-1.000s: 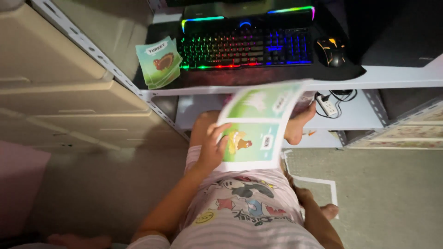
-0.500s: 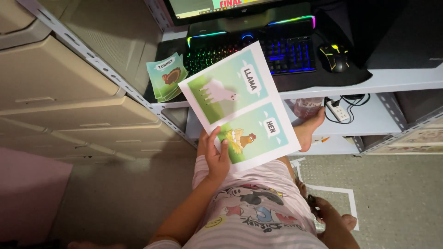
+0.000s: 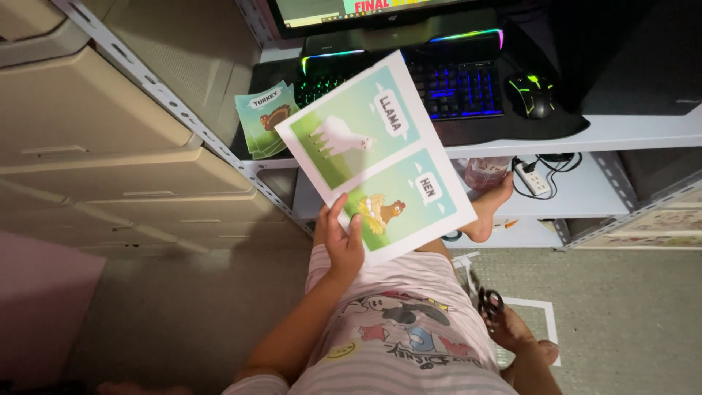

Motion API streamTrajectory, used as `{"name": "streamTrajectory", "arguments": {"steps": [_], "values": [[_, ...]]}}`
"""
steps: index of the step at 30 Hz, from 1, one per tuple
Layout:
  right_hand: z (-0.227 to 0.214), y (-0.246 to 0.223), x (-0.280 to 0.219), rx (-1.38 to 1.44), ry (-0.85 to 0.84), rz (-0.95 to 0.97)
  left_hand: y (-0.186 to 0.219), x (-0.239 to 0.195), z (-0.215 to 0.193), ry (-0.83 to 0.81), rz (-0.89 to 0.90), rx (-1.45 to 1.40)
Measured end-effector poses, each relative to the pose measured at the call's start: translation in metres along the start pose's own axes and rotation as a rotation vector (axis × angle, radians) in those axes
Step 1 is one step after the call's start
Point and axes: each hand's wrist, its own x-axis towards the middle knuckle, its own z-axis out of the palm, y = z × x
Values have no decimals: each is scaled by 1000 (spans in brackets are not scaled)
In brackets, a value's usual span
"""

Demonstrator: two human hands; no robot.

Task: Cutting out printed animal flashcards from a sheet of paper using scissors

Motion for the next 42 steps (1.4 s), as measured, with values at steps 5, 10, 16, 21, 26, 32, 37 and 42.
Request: {"name": "streamTrajectory", "arguments": {"steps": [5,10,16,21,26,32,37,42], "values": [[33,-7,-50,-169,-312,-180,1,13,4,2,-27,-66],[77,-20,-112,-278,-480,-477,-3,23,16,61,-83,-262],[130,-33,-144,-398,-476,-540,10,30,26,123,-33,-230],[188,-35,-162,-598,-593,-599,10,18,36,125,-211,-449],[236,-24,-180,-495,-868,-568,-19,-14,48,46,-448,-530],[260,-19,-202,-519,-917,-601,4,-13,40,-184,-711,-528],[260,-22,-208,-524,-925,-632,-1,-25,38,-289,-786,-781],[259,-31,-196,-503,-1023,-671,-26,-29,35,-322,-734,-671]]}}
